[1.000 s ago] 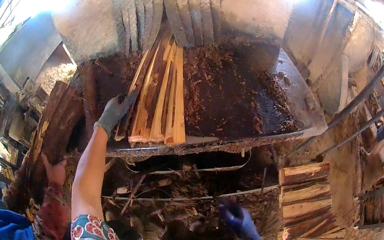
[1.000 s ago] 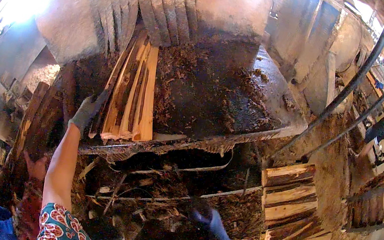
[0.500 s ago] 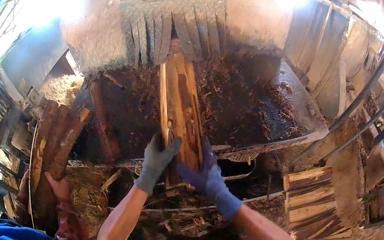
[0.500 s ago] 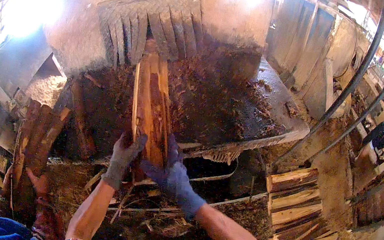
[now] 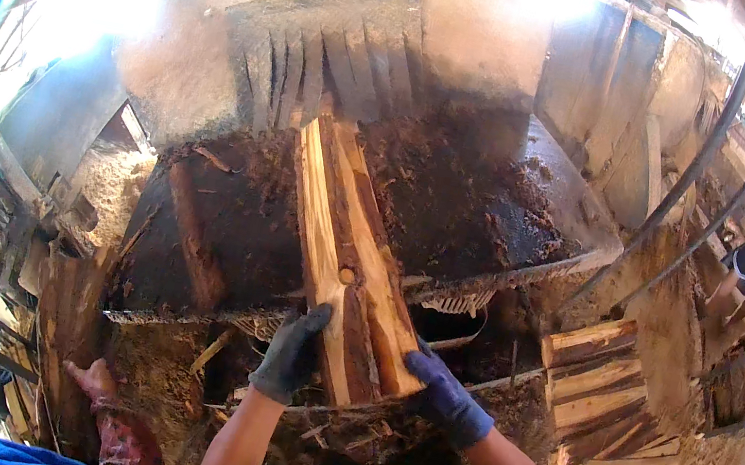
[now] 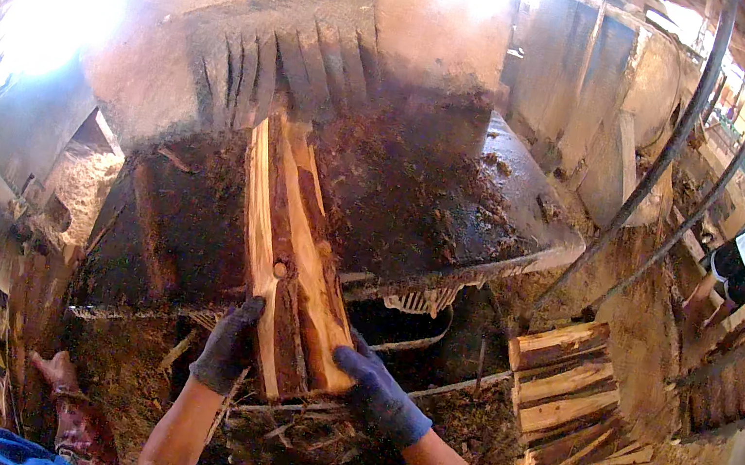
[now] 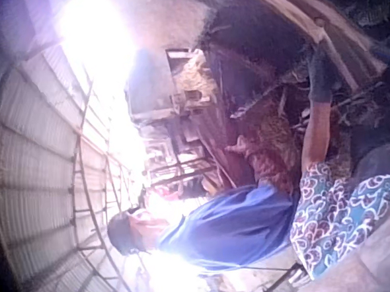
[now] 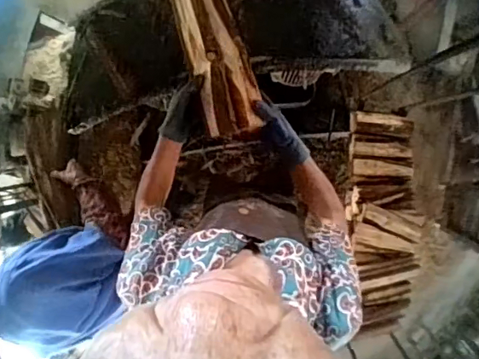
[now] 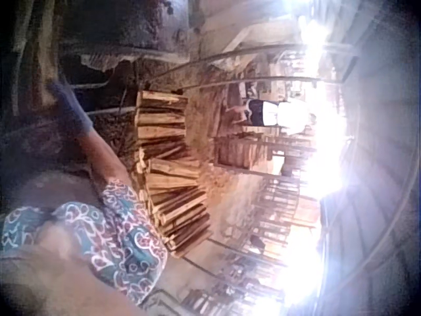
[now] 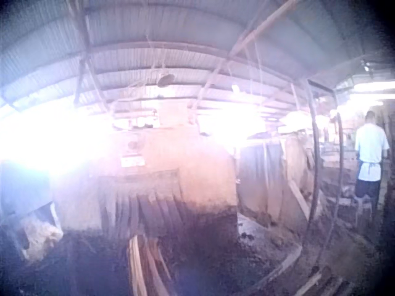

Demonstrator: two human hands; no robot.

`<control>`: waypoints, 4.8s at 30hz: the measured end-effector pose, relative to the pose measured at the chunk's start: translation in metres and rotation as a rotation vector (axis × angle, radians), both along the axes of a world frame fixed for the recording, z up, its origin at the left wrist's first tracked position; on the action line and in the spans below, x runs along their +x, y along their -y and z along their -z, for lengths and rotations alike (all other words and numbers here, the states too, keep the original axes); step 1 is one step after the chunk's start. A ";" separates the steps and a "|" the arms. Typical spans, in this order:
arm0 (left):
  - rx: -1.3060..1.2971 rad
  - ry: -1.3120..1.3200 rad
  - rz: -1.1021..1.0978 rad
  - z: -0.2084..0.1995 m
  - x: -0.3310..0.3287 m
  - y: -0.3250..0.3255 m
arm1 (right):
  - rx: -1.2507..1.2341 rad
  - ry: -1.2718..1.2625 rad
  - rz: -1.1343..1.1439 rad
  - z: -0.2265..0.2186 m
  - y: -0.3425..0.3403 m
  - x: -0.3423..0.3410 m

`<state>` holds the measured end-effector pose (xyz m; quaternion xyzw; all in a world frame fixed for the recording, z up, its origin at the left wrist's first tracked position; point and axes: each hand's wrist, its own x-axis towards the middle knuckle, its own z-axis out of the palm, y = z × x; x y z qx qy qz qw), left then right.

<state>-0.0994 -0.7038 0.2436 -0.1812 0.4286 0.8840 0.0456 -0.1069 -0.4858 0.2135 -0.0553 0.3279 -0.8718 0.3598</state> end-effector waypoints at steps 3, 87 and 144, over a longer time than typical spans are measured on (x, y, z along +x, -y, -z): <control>-0.033 -0.015 -0.022 0.001 0.020 0.007 | 0.193 0.250 0.038 0.014 -0.022 0.043; -0.291 -0.499 1.825 0.109 0.185 -0.663 | 0.901 0.366 1.840 0.205 -0.421 0.441; 0.328 -0.047 -0.213 0.128 0.047 -0.038 | 0.787 -0.332 -0.243 -0.051 -0.125 -0.044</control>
